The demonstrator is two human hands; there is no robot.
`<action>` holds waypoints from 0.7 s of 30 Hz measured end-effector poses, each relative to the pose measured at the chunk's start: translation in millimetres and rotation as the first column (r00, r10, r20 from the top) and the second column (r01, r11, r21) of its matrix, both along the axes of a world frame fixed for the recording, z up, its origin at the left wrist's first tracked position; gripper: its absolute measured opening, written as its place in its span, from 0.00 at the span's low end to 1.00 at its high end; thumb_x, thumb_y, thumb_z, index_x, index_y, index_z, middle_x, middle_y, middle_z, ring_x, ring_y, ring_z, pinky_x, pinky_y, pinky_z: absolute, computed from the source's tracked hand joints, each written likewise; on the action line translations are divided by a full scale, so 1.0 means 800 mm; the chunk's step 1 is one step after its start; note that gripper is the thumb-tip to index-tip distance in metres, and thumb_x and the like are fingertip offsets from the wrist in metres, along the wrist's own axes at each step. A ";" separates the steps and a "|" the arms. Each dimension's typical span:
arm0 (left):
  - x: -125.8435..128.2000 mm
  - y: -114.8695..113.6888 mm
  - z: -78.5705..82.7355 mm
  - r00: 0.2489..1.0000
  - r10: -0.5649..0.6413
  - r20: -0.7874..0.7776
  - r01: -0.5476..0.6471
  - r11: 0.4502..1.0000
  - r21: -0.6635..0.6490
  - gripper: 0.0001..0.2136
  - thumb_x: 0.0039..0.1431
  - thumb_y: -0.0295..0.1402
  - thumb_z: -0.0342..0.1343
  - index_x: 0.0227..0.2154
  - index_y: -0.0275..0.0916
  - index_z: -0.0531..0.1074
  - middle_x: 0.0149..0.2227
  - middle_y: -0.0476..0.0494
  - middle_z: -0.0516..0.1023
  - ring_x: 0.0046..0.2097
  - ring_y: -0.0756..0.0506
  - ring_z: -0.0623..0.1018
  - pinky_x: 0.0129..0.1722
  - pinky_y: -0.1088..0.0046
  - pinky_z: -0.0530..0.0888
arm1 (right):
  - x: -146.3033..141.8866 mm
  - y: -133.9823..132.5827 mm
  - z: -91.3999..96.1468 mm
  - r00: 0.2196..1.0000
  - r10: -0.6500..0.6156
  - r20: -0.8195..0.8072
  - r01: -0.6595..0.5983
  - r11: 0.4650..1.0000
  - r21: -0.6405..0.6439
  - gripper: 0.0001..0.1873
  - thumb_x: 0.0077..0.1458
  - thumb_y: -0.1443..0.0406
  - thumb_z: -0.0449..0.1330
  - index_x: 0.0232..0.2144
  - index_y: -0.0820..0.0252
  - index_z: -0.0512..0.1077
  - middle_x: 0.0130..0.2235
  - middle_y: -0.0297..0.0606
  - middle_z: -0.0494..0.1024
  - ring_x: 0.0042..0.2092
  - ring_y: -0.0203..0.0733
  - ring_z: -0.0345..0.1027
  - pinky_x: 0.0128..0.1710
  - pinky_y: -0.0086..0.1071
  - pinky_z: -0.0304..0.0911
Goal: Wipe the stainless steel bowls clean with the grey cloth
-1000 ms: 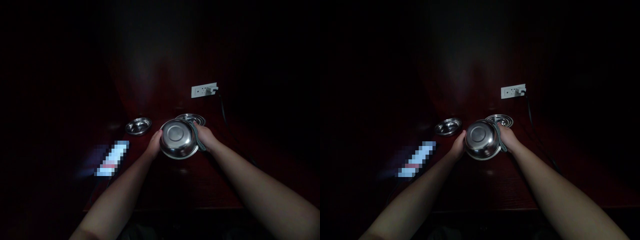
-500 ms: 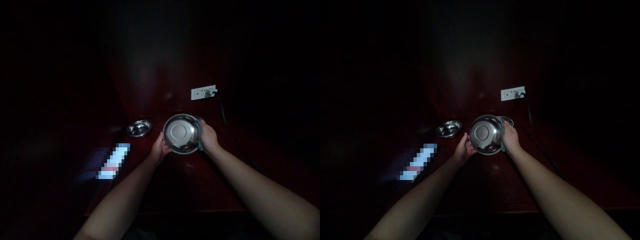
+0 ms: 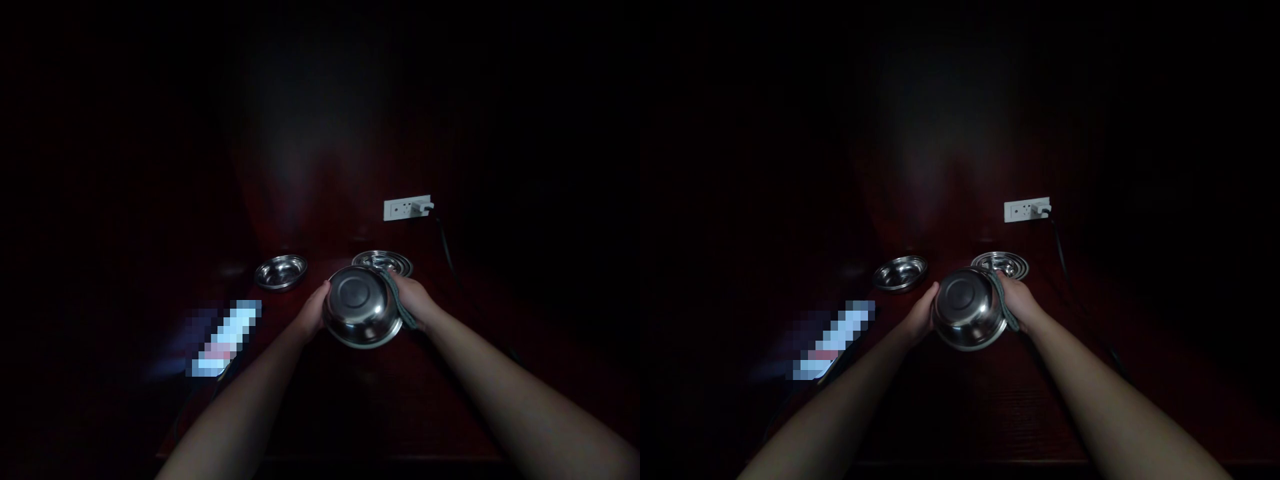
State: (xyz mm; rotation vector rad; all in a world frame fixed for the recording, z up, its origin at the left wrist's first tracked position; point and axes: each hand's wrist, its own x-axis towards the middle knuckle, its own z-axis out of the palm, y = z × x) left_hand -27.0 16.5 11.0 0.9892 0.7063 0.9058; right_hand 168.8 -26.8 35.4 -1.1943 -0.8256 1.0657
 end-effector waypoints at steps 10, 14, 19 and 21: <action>-0.009 -0.005 -0.001 0.969 -0.177 -0.172 0.187 0.981 0.045 0.23 0.54 0.50 0.49 0.41 0.36 0.74 0.38 0.39 0.79 0.41 0.41 0.77 0.43 0.64 0.70 | 0.001 -0.010 0.010 0.975 0.202 -0.098 -0.210 0.974 -0.083 0.10 0.49 0.60 0.61 0.27 0.64 0.76 0.27 0.43 0.79 0.30 0.44 0.73 0.32 0.35 0.69; -0.010 -0.015 0.010 0.932 -0.267 -0.246 0.289 0.956 0.056 0.22 0.55 0.49 0.49 0.39 0.35 0.75 0.36 0.40 0.79 0.41 0.41 0.77 0.44 0.65 0.69 | 0.001 -0.015 0.016 0.964 0.263 -0.047 -0.267 0.952 -0.151 0.09 0.48 0.62 0.62 0.26 0.64 0.75 0.28 0.42 0.79 0.29 0.41 0.72 0.31 0.32 0.68; -0.005 -0.024 0.021 0.943 -0.186 -0.277 0.253 0.940 0.230 0.18 0.55 0.45 0.52 0.38 0.34 0.74 0.39 0.42 0.78 0.44 0.43 0.74 0.47 0.67 0.66 | 0.000 -0.017 0.017 0.948 0.319 -0.012 -0.316 0.929 -0.194 0.09 0.49 0.62 0.62 0.24 0.63 0.74 0.27 0.40 0.79 0.28 0.39 0.71 0.31 0.30 0.68; 0.000 -0.025 0.020 0.960 -0.104 -0.259 0.176 0.945 0.274 0.17 0.54 0.45 0.53 0.37 0.35 0.74 0.38 0.44 0.78 0.42 0.44 0.74 0.45 0.68 0.66 | 0.000 -0.016 0.017 0.956 0.292 -0.017 -0.291 0.943 -0.161 0.08 0.50 0.63 0.61 0.25 0.63 0.75 0.27 0.40 0.79 0.28 0.38 0.71 0.31 0.30 0.68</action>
